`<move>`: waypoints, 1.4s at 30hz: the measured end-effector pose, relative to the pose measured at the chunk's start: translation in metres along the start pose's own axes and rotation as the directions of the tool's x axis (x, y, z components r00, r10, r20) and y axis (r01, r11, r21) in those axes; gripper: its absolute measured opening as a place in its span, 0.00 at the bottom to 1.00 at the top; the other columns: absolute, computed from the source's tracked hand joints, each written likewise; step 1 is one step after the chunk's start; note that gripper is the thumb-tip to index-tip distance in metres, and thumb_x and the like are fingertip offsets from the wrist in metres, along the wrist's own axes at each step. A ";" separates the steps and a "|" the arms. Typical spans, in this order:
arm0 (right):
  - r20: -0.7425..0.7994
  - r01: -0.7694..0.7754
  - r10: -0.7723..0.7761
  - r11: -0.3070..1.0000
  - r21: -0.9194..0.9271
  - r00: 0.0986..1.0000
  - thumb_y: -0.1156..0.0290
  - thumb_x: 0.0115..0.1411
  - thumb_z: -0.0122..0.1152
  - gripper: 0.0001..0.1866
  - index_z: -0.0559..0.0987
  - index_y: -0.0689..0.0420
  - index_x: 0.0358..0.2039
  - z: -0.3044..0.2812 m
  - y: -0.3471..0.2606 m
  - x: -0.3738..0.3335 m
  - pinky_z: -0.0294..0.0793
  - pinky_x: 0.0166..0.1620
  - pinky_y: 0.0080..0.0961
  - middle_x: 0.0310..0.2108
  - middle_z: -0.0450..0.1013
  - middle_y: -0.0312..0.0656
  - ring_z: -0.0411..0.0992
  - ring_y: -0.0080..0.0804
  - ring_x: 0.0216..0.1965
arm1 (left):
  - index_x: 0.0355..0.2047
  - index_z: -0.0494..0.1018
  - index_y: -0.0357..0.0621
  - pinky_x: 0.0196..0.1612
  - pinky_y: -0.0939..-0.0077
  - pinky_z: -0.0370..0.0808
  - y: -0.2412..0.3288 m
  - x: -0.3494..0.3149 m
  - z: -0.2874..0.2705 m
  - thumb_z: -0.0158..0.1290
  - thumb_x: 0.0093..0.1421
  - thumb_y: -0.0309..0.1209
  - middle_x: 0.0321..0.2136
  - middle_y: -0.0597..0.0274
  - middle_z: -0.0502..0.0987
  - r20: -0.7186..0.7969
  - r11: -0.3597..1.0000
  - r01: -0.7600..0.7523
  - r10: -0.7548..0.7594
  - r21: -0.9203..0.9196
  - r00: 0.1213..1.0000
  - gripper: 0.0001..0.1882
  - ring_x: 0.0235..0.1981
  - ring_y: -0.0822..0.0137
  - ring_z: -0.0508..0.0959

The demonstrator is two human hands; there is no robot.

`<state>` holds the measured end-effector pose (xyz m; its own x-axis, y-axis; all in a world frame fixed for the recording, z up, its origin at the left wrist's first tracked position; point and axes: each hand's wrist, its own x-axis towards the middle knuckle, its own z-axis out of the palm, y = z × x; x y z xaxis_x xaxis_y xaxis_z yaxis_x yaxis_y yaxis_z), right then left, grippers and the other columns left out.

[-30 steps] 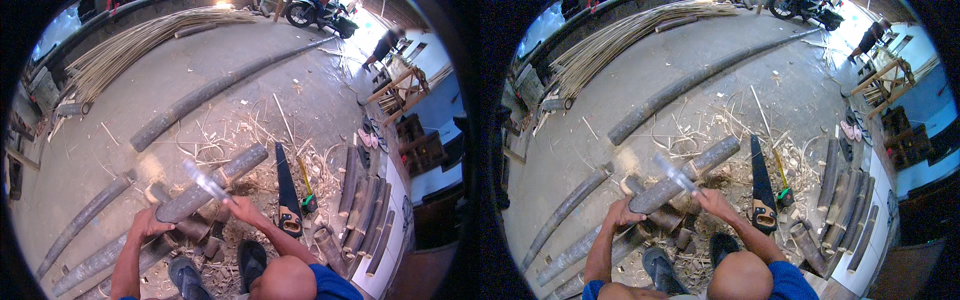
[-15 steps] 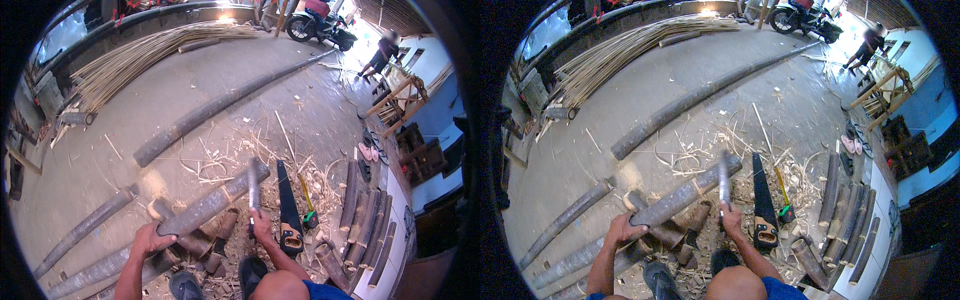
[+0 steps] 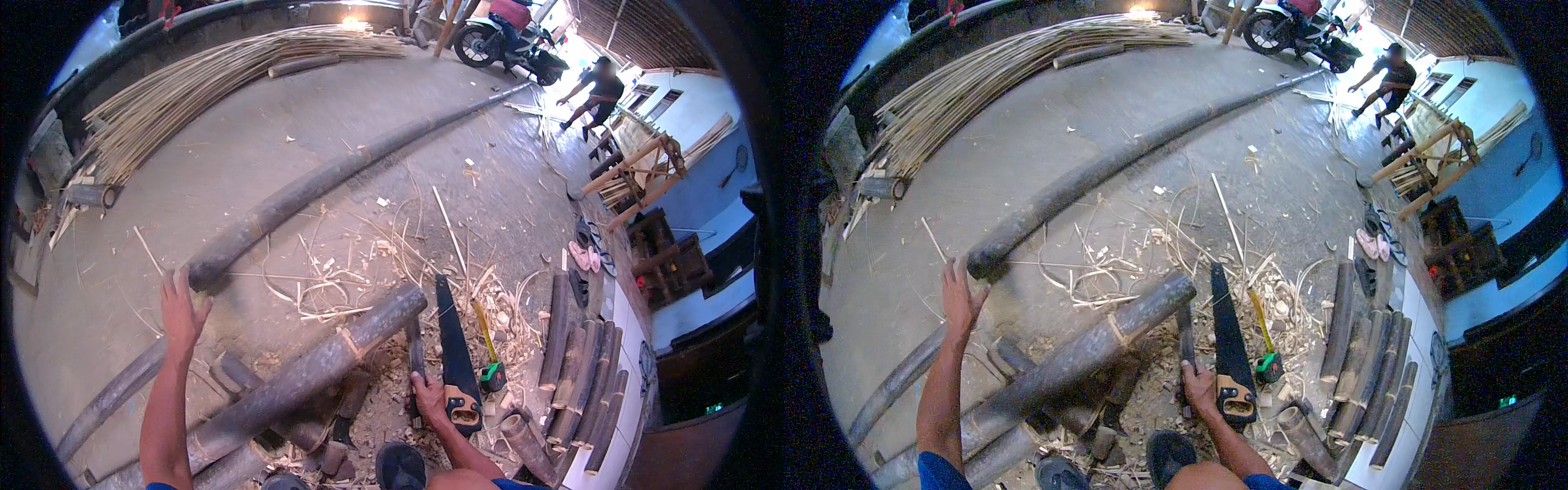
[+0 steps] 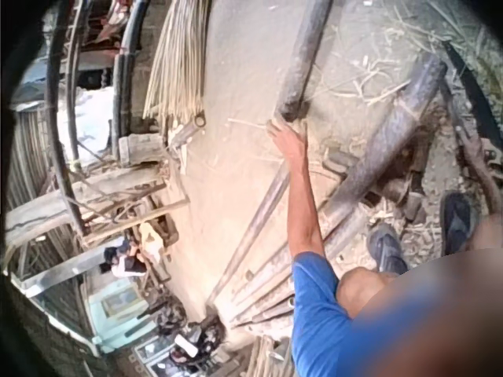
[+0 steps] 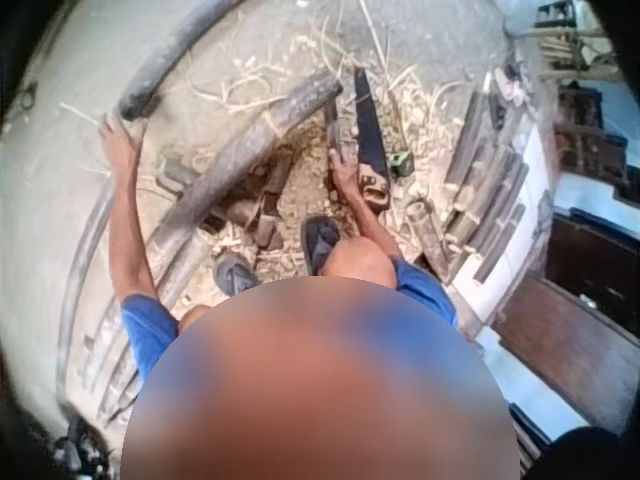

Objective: The person uses a knife to shave the outer layer off a bamboo pole, rotating the pole and working along its length. The person occasionally pauses to inspect the pole and reposition it before continuing to shave.

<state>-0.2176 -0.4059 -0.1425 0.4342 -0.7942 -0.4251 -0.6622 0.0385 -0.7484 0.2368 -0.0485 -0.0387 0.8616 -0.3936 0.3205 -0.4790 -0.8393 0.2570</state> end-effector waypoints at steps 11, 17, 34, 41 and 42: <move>0.079 -0.032 0.041 0.993 -0.114 0.996 0.52 0.71 0.60 0.21 0.77 0.59 0.34 -0.007 0.008 0.012 0.74 0.22 0.29 0.19 0.72 0.35 0.74 0.26 0.17 | 0.65 0.62 0.45 0.62 0.49 0.69 0.014 0.060 0.059 0.73 0.49 0.35 0.60 0.48 0.68 0.086 0.988 0.097 -0.107 0.118 0.990 0.46 0.62 0.48 0.69; 0.030 0.074 -0.070 0.979 -0.192 0.997 0.49 0.70 0.59 0.25 0.78 0.62 0.32 -0.003 -0.010 0.005 0.73 0.27 0.33 0.19 0.73 0.39 0.75 0.30 0.20 | 0.59 0.66 0.44 0.57 0.49 0.72 0.000 0.076 0.051 0.76 0.42 0.36 0.48 0.47 0.76 0.213 0.992 0.029 -0.055 0.123 0.976 0.45 0.53 0.46 0.75; 0.046 0.080 -0.075 0.989 -0.124 0.996 0.48 0.71 0.58 0.26 0.79 0.63 0.30 -0.002 -0.039 -0.008 0.74 0.25 0.30 0.20 0.75 0.36 0.76 0.27 0.19 | 0.54 0.69 0.42 0.48 0.49 0.78 0.010 0.015 0.015 0.75 0.36 0.46 0.40 0.39 0.79 0.501 1.000 0.022 -0.019 0.001 0.865 0.45 0.44 0.39 0.81; 0.095 0.038 -0.031 0.996 -0.076 0.995 0.45 0.67 0.57 0.28 0.82 0.64 0.39 -0.003 -0.031 -0.004 0.73 0.36 0.44 0.24 0.77 0.52 0.78 0.44 0.29 | 0.51 0.70 0.39 0.49 0.47 0.76 0.004 -0.032 -0.032 0.73 0.34 0.45 0.41 0.38 0.80 0.571 0.988 0.081 0.009 -0.133 0.821 0.44 0.44 0.38 0.81; 0.088 0.064 -0.057 0.994 -0.085 0.994 0.45 0.67 0.57 0.28 0.83 0.64 0.39 -0.003 -0.028 -0.002 0.74 0.36 0.44 0.24 0.77 0.52 0.78 0.45 0.29 | 0.48 0.71 0.40 0.49 0.47 0.76 0.003 -0.038 -0.041 0.73 0.35 0.45 0.39 0.37 0.80 0.542 0.989 0.069 0.011 -0.128 0.840 0.41 0.43 0.37 0.81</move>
<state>-0.2013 -0.4070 -0.1189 0.5232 -0.7388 -0.4248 -0.6821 -0.0643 -0.7284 0.1962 -0.0208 -0.0131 0.8097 -0.5432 -0.2219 -0.4356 -0.8098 0.3931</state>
